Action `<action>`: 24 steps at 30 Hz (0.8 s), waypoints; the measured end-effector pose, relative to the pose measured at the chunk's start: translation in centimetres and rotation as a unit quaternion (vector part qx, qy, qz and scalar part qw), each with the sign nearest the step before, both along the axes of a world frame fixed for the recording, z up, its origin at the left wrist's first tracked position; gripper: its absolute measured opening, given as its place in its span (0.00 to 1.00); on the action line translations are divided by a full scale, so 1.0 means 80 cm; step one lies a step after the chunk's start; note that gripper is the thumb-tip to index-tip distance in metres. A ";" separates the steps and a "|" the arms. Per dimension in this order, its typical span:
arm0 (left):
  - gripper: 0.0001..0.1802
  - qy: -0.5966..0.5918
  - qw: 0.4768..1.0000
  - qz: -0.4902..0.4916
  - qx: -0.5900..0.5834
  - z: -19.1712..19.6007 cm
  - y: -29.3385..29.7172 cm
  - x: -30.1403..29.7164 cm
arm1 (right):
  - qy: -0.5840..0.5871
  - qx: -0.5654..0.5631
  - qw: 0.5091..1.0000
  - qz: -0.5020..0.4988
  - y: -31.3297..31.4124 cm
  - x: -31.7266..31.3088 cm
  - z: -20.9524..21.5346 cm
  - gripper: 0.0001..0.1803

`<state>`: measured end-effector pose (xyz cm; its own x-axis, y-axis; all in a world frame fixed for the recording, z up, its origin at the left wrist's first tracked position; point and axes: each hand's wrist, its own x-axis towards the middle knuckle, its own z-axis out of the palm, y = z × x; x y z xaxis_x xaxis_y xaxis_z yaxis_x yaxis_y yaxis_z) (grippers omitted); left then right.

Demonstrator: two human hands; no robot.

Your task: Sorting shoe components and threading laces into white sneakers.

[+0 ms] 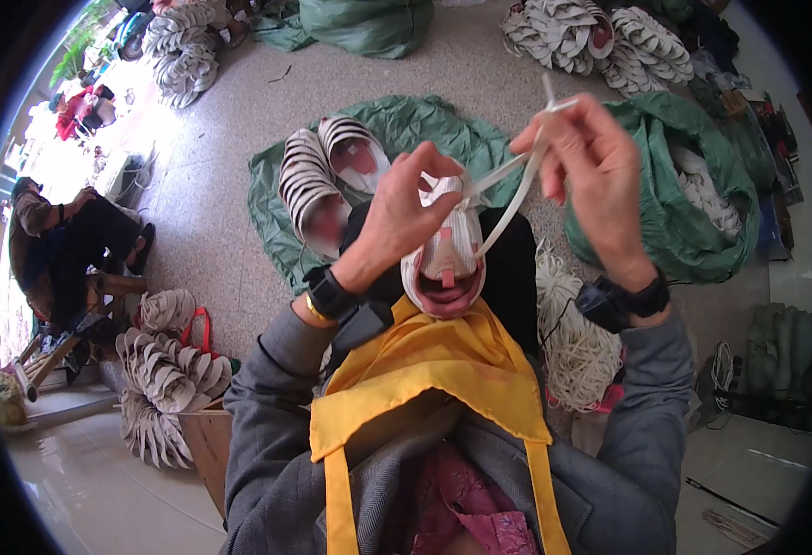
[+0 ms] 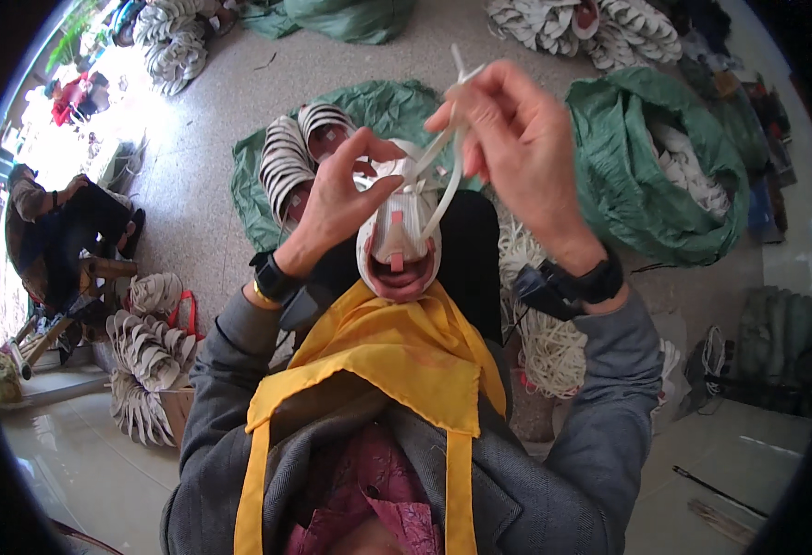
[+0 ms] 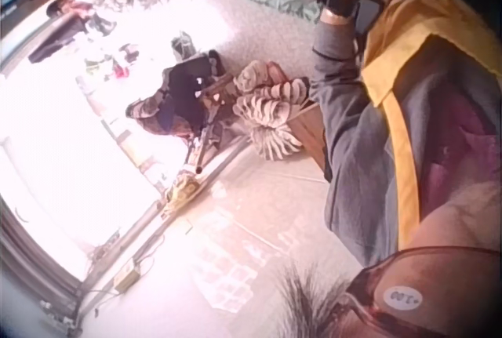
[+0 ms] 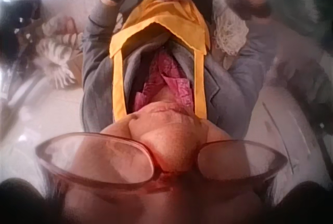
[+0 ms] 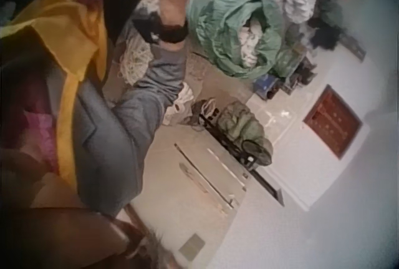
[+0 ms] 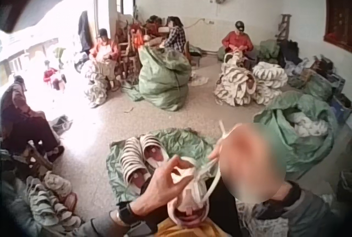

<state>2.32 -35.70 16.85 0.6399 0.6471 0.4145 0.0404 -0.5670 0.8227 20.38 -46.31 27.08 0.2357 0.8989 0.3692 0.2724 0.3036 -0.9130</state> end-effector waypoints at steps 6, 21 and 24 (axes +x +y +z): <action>0.31 0.089 0.992 -0.058 0.074 -0.061 0.029 -0.021 | -0.066 0.022 0.998 0.011 -0.003 -0.004 0.017 0.11; 0.32 0.092 0.986 -0.113 0.078 -0.088 0.034 -0.006 | -0.222 0.135 0.963 0.072 0.013 -0.058 0.112 0.11; 0.31 0.096 0.987 -0.106 0.078 -0.089 0.036 -0.015 | -0.251 0.154 0.955 0.046 0.002 -0.065 0.152 0.12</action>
<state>1.14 -32.85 9.75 0.8306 0.4285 0.3557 0.0545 -0.6982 0.7139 15.16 -46.12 39.22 -0.1154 0.7381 0.6647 0.6115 0.5801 -0.5380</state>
